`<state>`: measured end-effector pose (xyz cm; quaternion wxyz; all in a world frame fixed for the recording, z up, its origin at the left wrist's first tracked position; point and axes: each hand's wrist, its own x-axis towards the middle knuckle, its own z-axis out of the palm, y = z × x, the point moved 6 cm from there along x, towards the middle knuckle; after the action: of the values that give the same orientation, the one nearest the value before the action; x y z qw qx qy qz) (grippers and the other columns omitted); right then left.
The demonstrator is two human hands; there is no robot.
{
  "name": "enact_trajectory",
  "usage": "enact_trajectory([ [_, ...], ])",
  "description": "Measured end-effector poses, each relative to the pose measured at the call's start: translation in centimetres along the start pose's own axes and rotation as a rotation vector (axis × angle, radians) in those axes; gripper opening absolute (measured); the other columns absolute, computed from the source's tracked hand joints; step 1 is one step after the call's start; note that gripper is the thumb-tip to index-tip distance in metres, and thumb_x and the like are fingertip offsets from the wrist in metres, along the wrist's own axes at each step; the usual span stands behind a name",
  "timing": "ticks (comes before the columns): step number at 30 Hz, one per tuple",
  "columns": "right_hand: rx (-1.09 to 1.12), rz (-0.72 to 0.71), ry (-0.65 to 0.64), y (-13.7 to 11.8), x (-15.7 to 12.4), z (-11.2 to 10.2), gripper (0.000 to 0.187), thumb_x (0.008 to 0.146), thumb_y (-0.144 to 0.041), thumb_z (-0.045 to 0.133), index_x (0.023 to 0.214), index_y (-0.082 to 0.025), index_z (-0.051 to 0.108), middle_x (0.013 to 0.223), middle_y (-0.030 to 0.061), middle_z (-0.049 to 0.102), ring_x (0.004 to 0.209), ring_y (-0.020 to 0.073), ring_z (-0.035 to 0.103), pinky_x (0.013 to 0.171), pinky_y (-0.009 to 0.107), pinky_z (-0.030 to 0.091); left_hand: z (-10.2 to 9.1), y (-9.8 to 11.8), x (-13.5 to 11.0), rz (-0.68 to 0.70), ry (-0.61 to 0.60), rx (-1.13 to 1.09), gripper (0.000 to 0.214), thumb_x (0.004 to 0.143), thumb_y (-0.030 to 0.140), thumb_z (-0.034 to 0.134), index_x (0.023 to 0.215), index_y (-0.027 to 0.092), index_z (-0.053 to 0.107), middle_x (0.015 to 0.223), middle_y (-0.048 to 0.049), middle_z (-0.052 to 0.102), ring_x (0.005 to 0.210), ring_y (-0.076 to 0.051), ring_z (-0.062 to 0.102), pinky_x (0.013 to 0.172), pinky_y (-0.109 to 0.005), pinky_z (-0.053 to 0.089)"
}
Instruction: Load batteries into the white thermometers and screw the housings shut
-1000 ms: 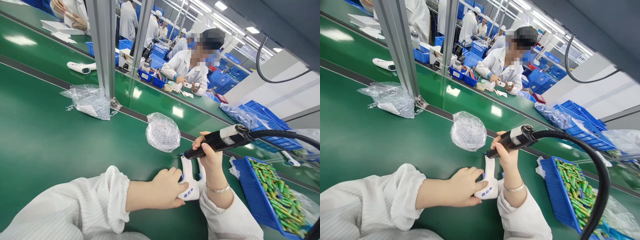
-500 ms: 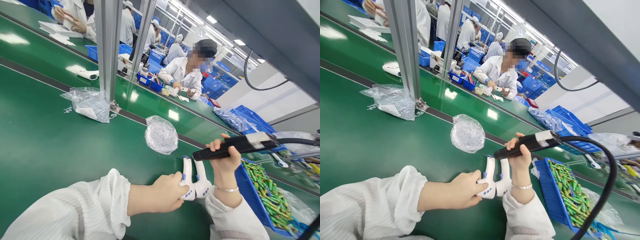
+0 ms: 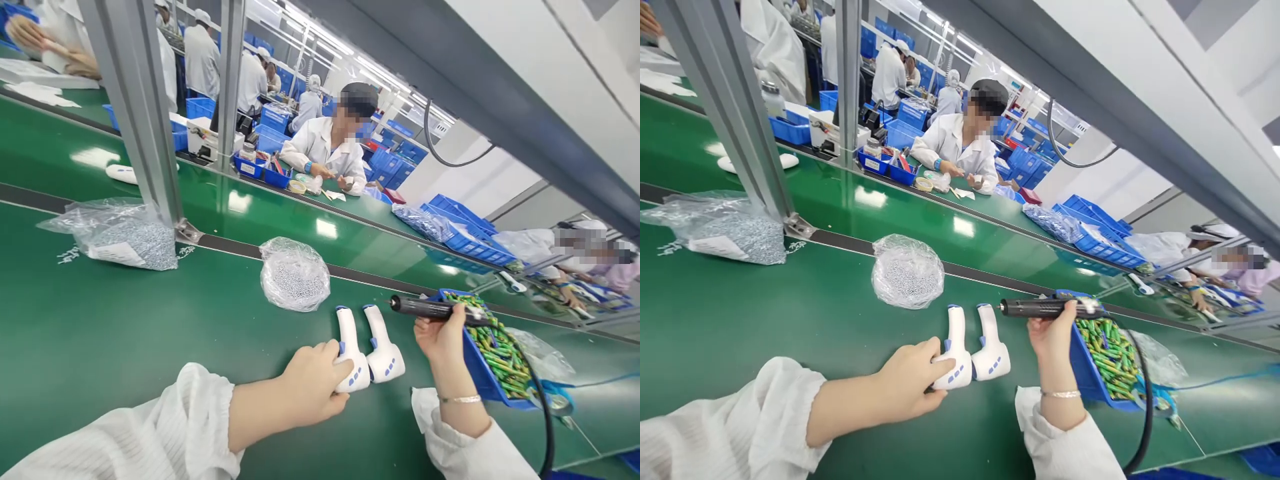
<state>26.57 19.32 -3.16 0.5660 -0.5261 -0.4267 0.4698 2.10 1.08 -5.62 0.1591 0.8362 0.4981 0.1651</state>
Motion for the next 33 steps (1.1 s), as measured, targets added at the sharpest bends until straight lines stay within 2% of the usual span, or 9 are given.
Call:
enact_trajectory([
  [3,0.162,0.185,0.021,3.8,-1.0,-0.2,0.053,0.095,-0.06,0.032,0.085,-0.012,0.051,0.066,-0.0003,0.047,0.05,0.0082,0.045,0.043,0.017,0.039,0.4,-0.5,0.1,-0.007,-0.041,0.023,0.039,0.081,0.049,0.05,0.111,0.023,0.05,0.089,-0.0049,0.051,0.075,-0.023,0.053,0.058,-0.034,0.047],
  [7,0.307,0.263,0.056,5.9,-1.3,-0.2,0.037,0.097,-0.047,0.045,0.098,-0.011,0.054,0.087,0.0048,0.054,0.072,0.0135,0.055,0.062,0.026,0.051,1.2,-1.4,-0.1,-0.011,-0.038,-0.003,0.043,0.081,0.056,0.048,0.11,0.024,0.052,0.089,-0.0044,0.054,0.08,-0.024,0.053,0.063,-0.037,0.047],
  [11,0.322,0.288,0.033,6.0,-1.5,0.3,0.028,0.096,-0.037,0.051,0.102,-0.01,0.054,0.093,0.0059,0.055,0.078,0.0151,0.057,0.067,0.029,0.052,0.4,-3.4,0.2,0.002,0.043,-0.004,0.031,0.09,0.032,0.038,0.117,0.025,0.051,0.1,-0.0063,0.056,0.086,-0.022,0.056,0.07,-0.036,0.049],
  [15,0.235,0.269,-0.032,4.9,-2.7,0.6,0.023,0.095,-0.032,0.053,0.098,-0.01,0.056,0.091,0.0051,0.056,0.075,0.0136,0.057,0.065,0.026,0.052,-1.5,-5.5,2.3,-0.014,0.111,0.113,0.048,0.084,0.005,0.029,0.125,0.019,0.049,0.127,-0.0119,0.049,0.109,-0.025,0.053,0.081,-0.037,0.051],
  [18,0.105,0.18,-0.052,2.6,-2.8,-0.5,0.021,0.095,-0.031,0.054,0.1,-0.01,0.056,0.091,0.0049,0.056,0.075,0.0137,0.057,0.066,0.027,0.053,-2.0,-6.0,4.5,0.019,0.152,0.169,0.065,0.073,-0.007,0.027,0.128,0.02,0.047,0.139,-0.0098,0.041,0.121,-0.025,0.045,0.091,-0.041,0.047],
  [21,-0.087,0.059,-0.038,-0.9,-1.7,-3.2,0.021,0.094,-0.029,0.055,0.102,-0.01,0.055,0.093,0.0051,0.055,0.078,0.0145,0.057,0.068,0.028,0.053,-0.9,-6.4,6.1,0.11,0.137,0.181,0.071,0.07,-0.01,0.026,0.127,0.025,0.049,0.136,-0.0059,0.045,0.125,-0.023,0.041,0.098,-0.044,0.039],
  [26,-0.513,-0.084,0.013,-5.9,1.4,-8.7,0.016,0.092,-0.025,0.058,0.096,-0.01,0.056,0.091,0.0042,0.055,0.078,0.0141,0.056,0.069,0.028,0.052,0.1,-8.6,6.5,0.099,0.017,0.13,0.062,0.074,-0.004,0.027,0.123,0.023,0.054,0.121,-0.0094,0.056,0.106,-0.023,0.055,0.09,-0.04,0.044],
  [29,-0.769,-0.097,0.001,-6.0,3.1,-10.6,0.016,0.092,-0.026,0.057,0.092,-0.01,0.057,0.089,0.0038,0.056,0.077,0.0137,0.056,0.07,0.028,0.052,-1.6,-8.8,5.9,0.077,-0.042,-0.06,0.057,0.076,0.001,0.027,0.12,0.023,0.057,0.116,-0.0084,0.055,0.094,-0.02,0.058,0.081,-0.034,0.048],
  [33,-1.037,-0.111,-0.085,-3.9,4.8,-11.0,0.018,0.093,-0.028,0.057,0.097,-0.011,0.057,0.094,0.0051,0.056,0.083,0.0158,0.056,0.076,0.032,0.051,-4.2,-7.9,5.3,0.073,-0.066,-0.325,0.054,0.075,0.007,0.03,0.119,0.023,0.058,0.116,-0.0068,0.055,0.1,-0.02,0.055,0.083,-0.031,0.047],
])
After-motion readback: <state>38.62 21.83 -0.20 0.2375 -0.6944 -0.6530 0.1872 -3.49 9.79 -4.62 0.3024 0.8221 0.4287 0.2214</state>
